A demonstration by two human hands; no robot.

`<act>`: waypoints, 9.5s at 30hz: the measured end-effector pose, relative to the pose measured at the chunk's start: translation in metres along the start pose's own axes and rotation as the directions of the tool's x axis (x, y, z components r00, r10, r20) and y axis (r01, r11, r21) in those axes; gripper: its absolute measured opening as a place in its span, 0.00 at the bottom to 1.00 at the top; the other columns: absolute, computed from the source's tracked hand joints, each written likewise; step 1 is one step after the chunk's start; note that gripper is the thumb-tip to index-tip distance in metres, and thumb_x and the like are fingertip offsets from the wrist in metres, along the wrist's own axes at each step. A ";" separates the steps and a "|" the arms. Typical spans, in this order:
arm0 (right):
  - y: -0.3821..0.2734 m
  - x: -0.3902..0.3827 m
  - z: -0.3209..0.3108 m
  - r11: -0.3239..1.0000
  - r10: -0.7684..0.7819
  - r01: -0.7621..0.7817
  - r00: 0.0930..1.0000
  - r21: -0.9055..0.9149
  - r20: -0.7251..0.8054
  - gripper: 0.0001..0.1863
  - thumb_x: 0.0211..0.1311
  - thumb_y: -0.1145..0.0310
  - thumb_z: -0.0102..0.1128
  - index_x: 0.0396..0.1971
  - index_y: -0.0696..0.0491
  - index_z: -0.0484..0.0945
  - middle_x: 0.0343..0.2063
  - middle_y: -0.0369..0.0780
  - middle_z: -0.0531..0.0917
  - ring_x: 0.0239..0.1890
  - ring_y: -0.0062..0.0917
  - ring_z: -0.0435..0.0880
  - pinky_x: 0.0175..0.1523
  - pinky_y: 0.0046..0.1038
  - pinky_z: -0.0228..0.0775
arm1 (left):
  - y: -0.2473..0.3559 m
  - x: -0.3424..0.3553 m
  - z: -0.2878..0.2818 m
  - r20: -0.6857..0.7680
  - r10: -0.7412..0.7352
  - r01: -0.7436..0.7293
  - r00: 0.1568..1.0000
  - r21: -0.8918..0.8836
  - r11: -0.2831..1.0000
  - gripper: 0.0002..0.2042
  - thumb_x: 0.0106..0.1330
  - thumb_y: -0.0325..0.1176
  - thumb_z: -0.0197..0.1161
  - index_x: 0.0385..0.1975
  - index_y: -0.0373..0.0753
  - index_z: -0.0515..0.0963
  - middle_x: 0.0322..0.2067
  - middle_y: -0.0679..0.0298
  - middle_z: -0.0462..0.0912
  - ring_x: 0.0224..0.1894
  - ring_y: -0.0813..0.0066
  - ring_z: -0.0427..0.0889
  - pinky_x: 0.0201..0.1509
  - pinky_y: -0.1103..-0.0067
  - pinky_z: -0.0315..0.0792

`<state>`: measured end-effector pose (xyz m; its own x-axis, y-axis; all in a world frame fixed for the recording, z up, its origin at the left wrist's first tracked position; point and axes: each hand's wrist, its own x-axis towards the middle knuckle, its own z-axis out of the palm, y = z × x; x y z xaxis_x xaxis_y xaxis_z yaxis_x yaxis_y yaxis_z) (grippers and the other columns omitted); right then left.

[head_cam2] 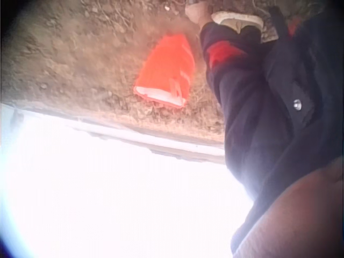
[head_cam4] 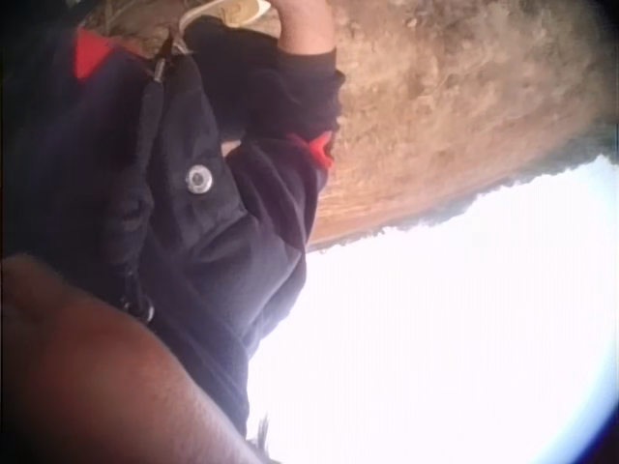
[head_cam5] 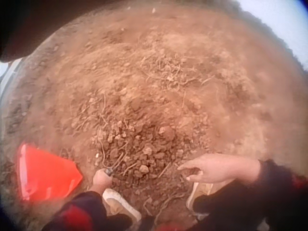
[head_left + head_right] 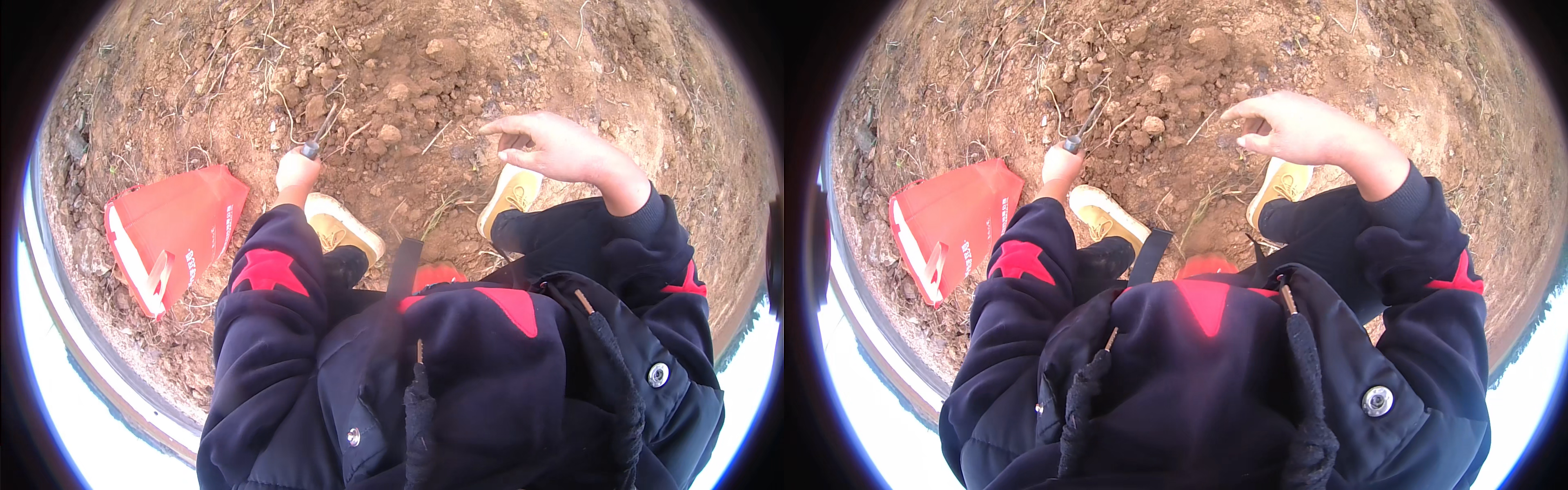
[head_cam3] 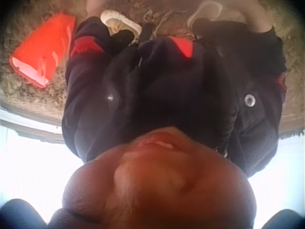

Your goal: The person uses a small hand tool to repeatedly dig into dry, rocky soil, breaking up clumps and moving dirt aside. A red bag sits nearby on the ground, but the person does not place anything into it during the clip.

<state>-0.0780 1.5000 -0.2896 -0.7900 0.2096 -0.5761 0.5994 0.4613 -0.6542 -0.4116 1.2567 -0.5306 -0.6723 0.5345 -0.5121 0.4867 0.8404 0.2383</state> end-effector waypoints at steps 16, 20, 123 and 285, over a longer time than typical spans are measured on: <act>-0.007 0.003 -0.004 0.991 -0.050 0.046 0.998 -0.129 -0.032 0.23 0.63 0.63 0.57 0.57 0.54 0.74 0.47 0.48 0.82 0.48 0.37 0.82 0.56 0.34 0.72 | 0.065 -0.063 -0.068 0.070 0.261 -0.270 0.963 0.220 0.937 0.14 0.57 0.45 0.61 0.38 0.46 0.83 0.37 0.54 0.85 0.42 0.54 0.84 0.49 0.64 0.76; -0.005 0.003 0.001 0.979 -0.134 0.127 0.990 -0.163 -0.037 0.23 0.63 0.62 0.57 0.57 0.54 0.74 0.48 0.48 0.82 0.49 0.37 0.82 0.57 0.34 0.72 | 0.112 -0.104 -0.070 0.067 0.415 -0.419 0.907 0.076 0.905 0.13 0.57 0.48 0.60 0.35 0.48 0.82 0.35 0.55 0.85 0.41 0.55 0.84 0.47 0.65 0.77; -0.008 -0.020 0.008 0.950 -0.201 0.211 0.977 -0.230 0.067 0.24 0.63 0.61 0.59 0.57 0.54 0.74 0.45 0.48 0.83 0.48 0.37 0.82 0.54 0.35 0.72 | 0.065 -0.089 -0.066 0.069 0.050 -0.071 0.996 0.342 0.937 0.17 0.57 0.39 0.57 0.43 0.37 0.82 0.43 0.49 0.83 0.48 0.53 0.82 0.54 0.66 0.74; 0.016 -0.014 -0.004 0.976 -0.061 0.072 0.996 -0.203 0.061 0.23 0.63 0.63 0.57 0.58 0.53 0.74 0.48 0.45 0.81 0.42 0.29 0.84 0.53 0.31 0.74 | 0.113 -0.135 -0.115 -0.050 0.105 -0.097 0.993 0.142 0.985 0.23 0.56 0.50 0.64 0.40 0.35 0.82 0.37 0.49 0.85 0.44 0.56 0.84 0.51 0.69 0.76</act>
<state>-0.0574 1.5081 -0.2902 -0.8158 0.1281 -0.5639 0.5021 0.6407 -0.5808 -0.3295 1.2899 -0.3398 -0.6445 0.6234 -0.4427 0.6238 0.7635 0.1671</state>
